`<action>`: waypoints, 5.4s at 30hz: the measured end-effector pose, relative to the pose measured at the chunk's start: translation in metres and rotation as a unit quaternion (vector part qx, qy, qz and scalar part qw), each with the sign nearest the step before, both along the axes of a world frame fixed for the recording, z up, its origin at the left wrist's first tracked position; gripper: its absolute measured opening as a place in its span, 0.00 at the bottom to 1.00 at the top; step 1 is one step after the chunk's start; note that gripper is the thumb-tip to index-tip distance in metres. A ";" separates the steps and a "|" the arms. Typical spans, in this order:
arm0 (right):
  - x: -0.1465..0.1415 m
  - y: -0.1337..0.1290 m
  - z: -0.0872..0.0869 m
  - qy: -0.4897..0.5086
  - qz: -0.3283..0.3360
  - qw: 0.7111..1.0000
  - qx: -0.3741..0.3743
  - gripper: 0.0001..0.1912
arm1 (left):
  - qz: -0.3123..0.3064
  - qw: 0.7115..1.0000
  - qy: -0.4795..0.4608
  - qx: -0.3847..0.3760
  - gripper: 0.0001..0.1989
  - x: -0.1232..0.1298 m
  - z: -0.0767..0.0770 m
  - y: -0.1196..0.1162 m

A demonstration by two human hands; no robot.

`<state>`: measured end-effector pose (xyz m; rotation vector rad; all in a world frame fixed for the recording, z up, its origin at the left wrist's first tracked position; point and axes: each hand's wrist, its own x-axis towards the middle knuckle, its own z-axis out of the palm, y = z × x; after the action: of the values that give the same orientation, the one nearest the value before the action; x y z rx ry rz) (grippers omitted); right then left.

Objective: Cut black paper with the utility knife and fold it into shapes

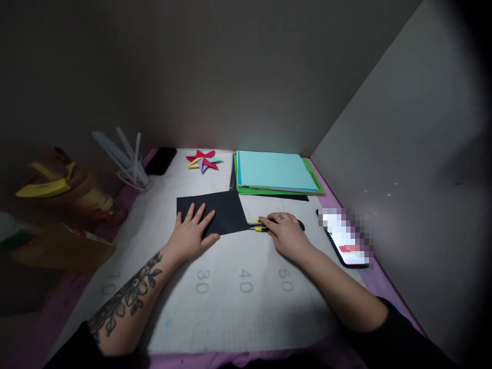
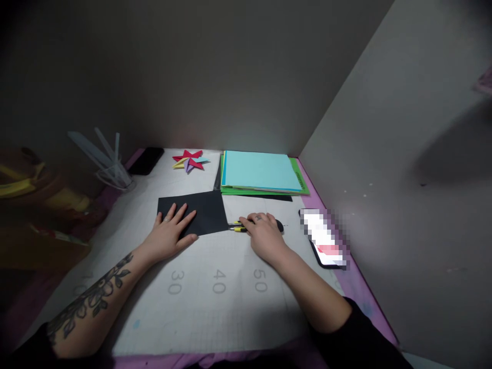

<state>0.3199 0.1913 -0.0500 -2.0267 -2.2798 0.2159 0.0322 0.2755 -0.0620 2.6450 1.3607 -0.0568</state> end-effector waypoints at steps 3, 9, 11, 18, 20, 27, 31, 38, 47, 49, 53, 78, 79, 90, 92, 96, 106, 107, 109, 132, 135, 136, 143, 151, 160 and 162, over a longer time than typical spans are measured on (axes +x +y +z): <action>0.000 -0.001 0.000 -0.004 -0.004 1.000 -0.001 0.24 | -0.002 1.000 -0.005 0.001 0.36 0.000 -0.001 0.000; 0.005 -0.005 -0.001 -0.006 -0.007 1.000 -0.002 0.23 | -0.005 1.000 -0.008 -0.002 0.37 -0.001 -0.002 0.002; 0.006 -0.007 0.000 -0.006 -0.006 1.000 -0.001 0.23 | -0.005 1.000 -0.008 -0.003 0.37 -0.002 -0.002 0.002; 0.006 0.005 0.000 -0.011 -0.007 1.000 0.014 0.24 | 0.044 0.998 0.045 0.010 0.36 0.006 0.016 -0.011; 0.005 0.012 -0.001 -0.010 -0.001 1.000 0.018 0.24 | 0.082 0.995 0.055 0.025 0.34 0.014 0.028 -0.009; 0.004 0.016 -0.006 -0.001 0.005 1.000 0.031 0.24 | -0.124 0.992 0.002 0.018 0.26 0.042 0.026 0.045; 0.005 0.013 -0.009 0.006 0.004 1.000 0.029 0.25 | -0.130 0.991 -0.019 0.006 0.27 0.042 0.004 0.058; 0.006 0.014 -0.012 0.009 0.005 1.000 0.029 0.25 | -0.129 0.991 -0.024 0.024 0.28 0.042 -0.006 0.059; 0.009 0.009 -0.010 -0.008 0.003 1.000 0.016 0.26 | -0.129 0.991 -0.002 0.033 0.28 0.044 -0.007 0.059; 0.009 0.009 -0.008 -0.008 0.000 1.000 0.015 0.26 | -0.128 0.991 0.001 0.033 0.28 0.044 -0.006 0.059; 0.007 0.010 -0.007 -0.009 0.002 1.000 0.013 0.26 | -0.128 0.991 0.003 0.028 0.28 0.044 -0.006 0.058; -0.013 0.029 -0.012 -0.012 0.006 0.999 0.031 0.28 | 0.104 0.994 0.013 0.008 0.31 0.035 0.007 0.030; -0.014 0.033 -0.012 -0.009 0.014 0.999 0.033 0.28 | 0.077 0.997 0.008 0.021 0.30 0.035 0.009 0.027; -0.011 0.041 -0.016 -0.003 0.029 0.999 0.032 0.28 | -0.087 0.996 -0.026 -0.017 0.31 0.038 -0.004 0.022; -0.011 0.041 -0.015 -0.004 0.030 0.999 0.032 0.28 | -0.067 0.997 -0.024 -0.019 0.36 0.040 -0.004 0.022; -0.012 0.043 -0.014 0.001 0.030 0.999 0.039 0.28 | -0.047 0.998 -0.026 -0.014 0.42 0.043 -0.001 0.021; -0.008 0.054 -0.016 0.010 0.054 0.997 0.053 0.27 | -0.054 0.998 -0.012 0.019 0.29 0.027 0.001 0.041; -0.008 0.055 -0.015 0.008 0.058 0.997 0.054 0.27 | -0.041 0.999 -0.008 0.028 0.29 0.026 0.000 0.041; -0.008 0.057 -0.015 0.005 0.064 0.996 0.056 0.27 | -0.021 0.999 -0.002 0.034 0.28 0.026 -0.002 0.041; -0.006 0.045 -0.012 -0.007 0.061 0.997 0.044 0.29 | -0.016 1.000 -0.006 0.016 0.29 0.028 -0.001 0.039; -0.008 0.044 -0.012 -0.009 0.059 0.997 0.045 0.28 | -0.012 1.000 -0.005 0.013 0.29 0.029 0.000 0.038; -0.009 0.044 -0.012 -0.009 0.061 0.997 0.046 0.28 | -0.010 1.000 -0.005 0.012 0.29 0.029 0.001 0.038; -0.012 0.042 -0.011 -0.014 0.060 0.997 0.035 0.30 | -0.010 1.000 -0.012 0.017 0.29 0.028 -0.003 0.039; -0.017 0.040 -0.013 -0.001 0.063 0.997 0.041 0.28 | -0.013 0.999 -0.020 0.032 0.29 0.026 -0.007 0.039; -0.022 0.037 -0.012 -0.005 0.061 0.997 0.039 0.28 | -0.019 0.999 -0.024 0.036 0.29 0.025 -0.011 0.040; -0.027 0.036 -0.011 -0.006 0.066 0.997 0.035 0.29 | -0.019 0.999 -0.024 0.039 0.29 0.025 -0.012 0.041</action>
<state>0.2934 0.2271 -0.0614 -1.8515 -2.3941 0.1314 0.0575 0.3162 -0.0741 2.7183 1.3232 0.0576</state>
